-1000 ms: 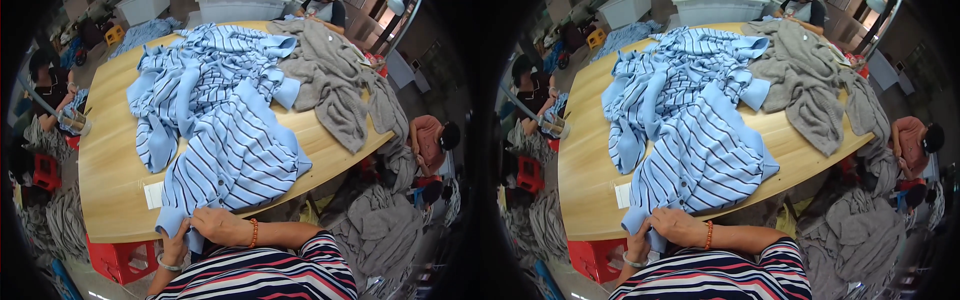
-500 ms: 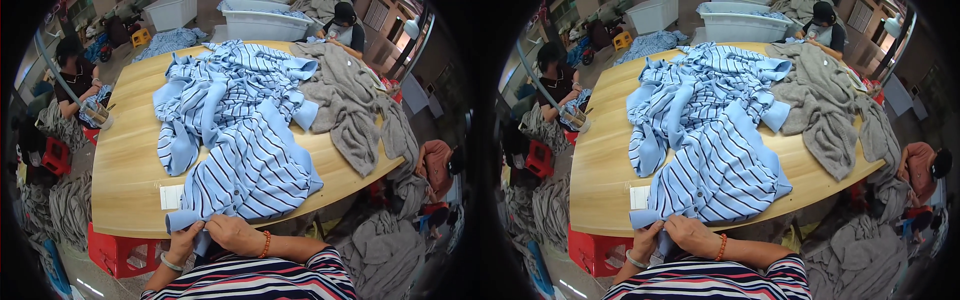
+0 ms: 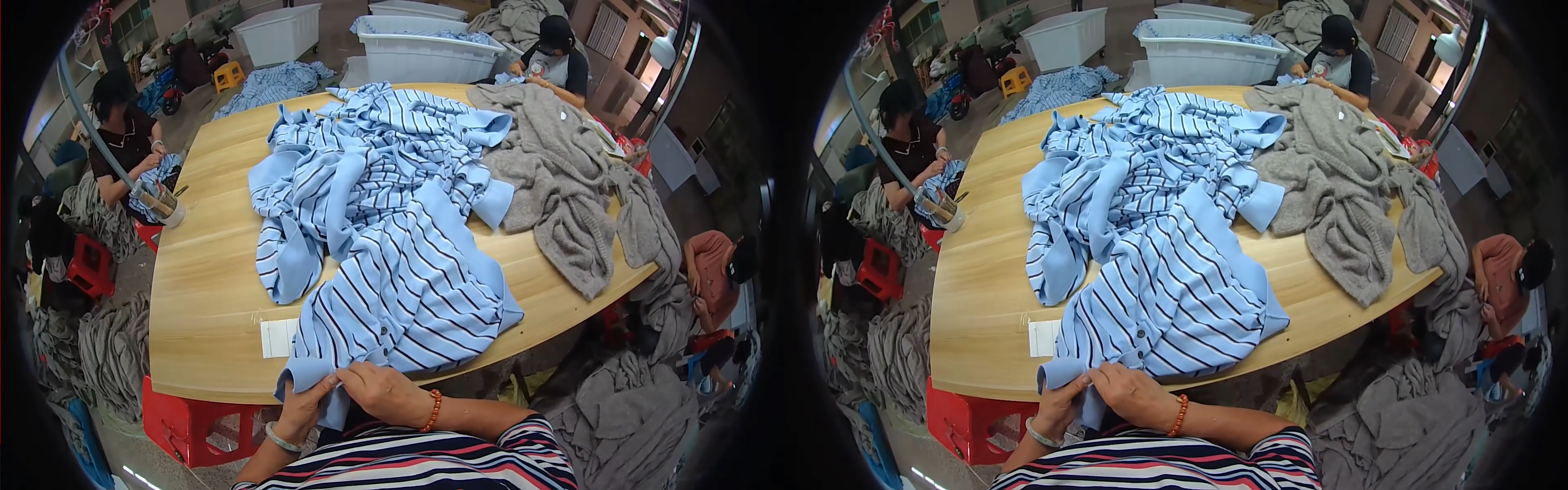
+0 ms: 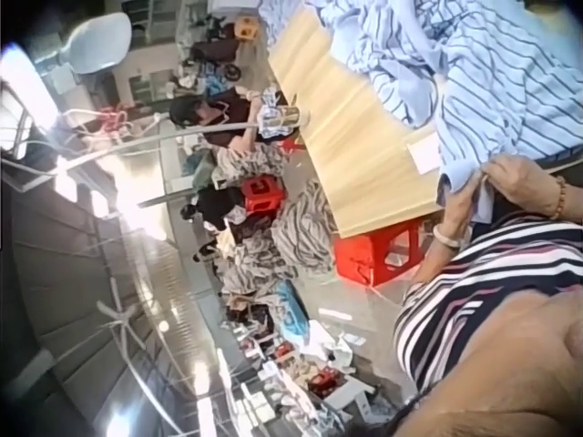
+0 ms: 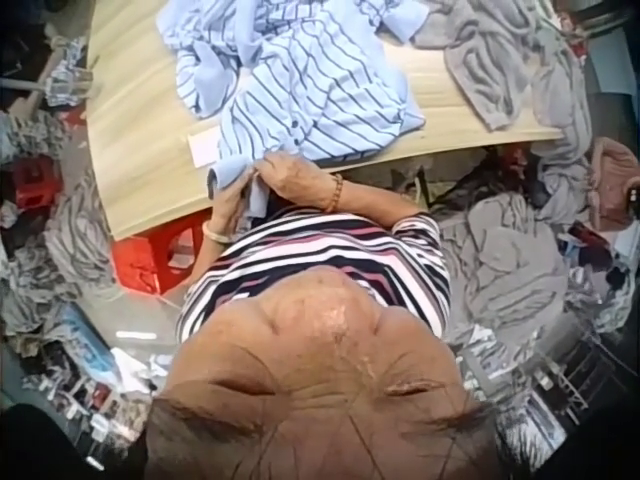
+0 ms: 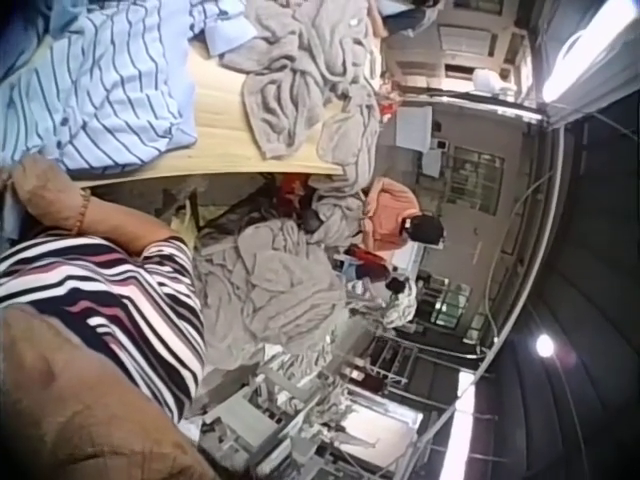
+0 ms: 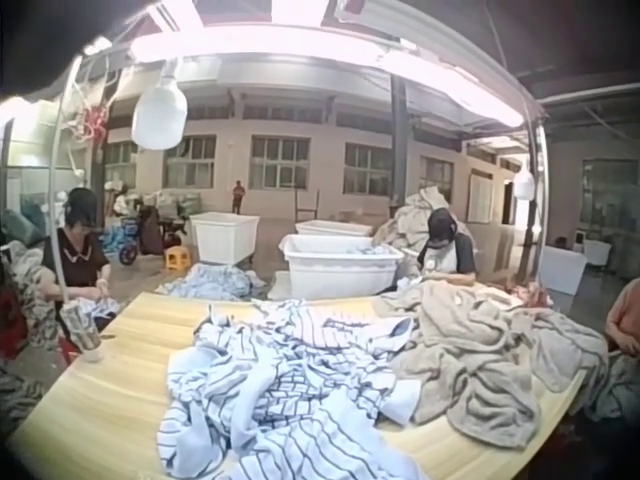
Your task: The recorder is buttoning and inspecting blue striped shirts on a work table.
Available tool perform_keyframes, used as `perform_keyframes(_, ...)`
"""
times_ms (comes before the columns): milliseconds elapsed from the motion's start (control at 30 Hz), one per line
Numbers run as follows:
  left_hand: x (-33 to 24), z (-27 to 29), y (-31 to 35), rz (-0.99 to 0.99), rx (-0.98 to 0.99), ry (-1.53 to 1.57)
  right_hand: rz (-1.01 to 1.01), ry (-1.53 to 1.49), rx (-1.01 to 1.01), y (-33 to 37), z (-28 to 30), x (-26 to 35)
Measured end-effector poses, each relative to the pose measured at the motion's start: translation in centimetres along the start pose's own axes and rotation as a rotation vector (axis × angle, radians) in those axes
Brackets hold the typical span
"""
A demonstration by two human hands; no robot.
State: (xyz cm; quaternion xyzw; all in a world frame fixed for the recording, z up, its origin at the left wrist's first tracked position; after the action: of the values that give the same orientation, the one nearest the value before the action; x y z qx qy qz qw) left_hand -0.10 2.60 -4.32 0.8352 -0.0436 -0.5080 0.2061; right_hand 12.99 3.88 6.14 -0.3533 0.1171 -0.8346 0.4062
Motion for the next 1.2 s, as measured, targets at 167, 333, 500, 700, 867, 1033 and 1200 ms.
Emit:
perform_keyframes(167, -2.6, -2.5, 1.1, -0.167, 0.330, -0.483, 0.031, -0.040, 0.046, -0.2, -0.3, -0.2)
perform_keyframes(333, -3.4, -3.1, 1.3, -0.404, 0.285, -0.924, -0.022, -0.105, 0.031, -0.4, -0.5, -1.2)
perform_keyframes(500, -4.9, -4.8, 2.0, -0.624, 0.274, -1.100, -0.057, -0.209, 0.074, -0.1, -1.2, -2.3)
perform_keyframes(700, -2.7, -3.8, 1.5, -0.463, 0.334, -0.998, -0.119, -0.425, 0.116, 0.6, -0.9, -3.5)
perform_keyframes(867, -4.1, -5.3, 2.2, -0.537, 0.349, -1.088, -0.160, -0.515, 0.111, 0.7, -0.9, -4.0)
perform_keyframes(1033, -4.8, -6.6, 3.1, -0.743, 0.337, -1.278, -0.150, -0.456, 0.034, 0.5, -0.4, -3.6)
perform_keyframes(1200, -5.0, -7.1, 3.2, -0.849, 0.382, -1.270, -0.179, -0.410, 0.056, 0.9, -1.1, -3.8)
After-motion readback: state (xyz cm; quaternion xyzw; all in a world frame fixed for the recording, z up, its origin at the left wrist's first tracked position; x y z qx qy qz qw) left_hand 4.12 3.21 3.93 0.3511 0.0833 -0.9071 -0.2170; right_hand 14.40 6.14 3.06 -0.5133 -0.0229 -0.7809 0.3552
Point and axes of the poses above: each hand's wrist, its own y-axis away from the middle knuckle, its own z-axis out of the back of the hand, x = y × z, the point moved 9 cm from there along -y, towards the middle knuckle, and after that the axes turned 6 degrees about -x, right-handed, at the moved point
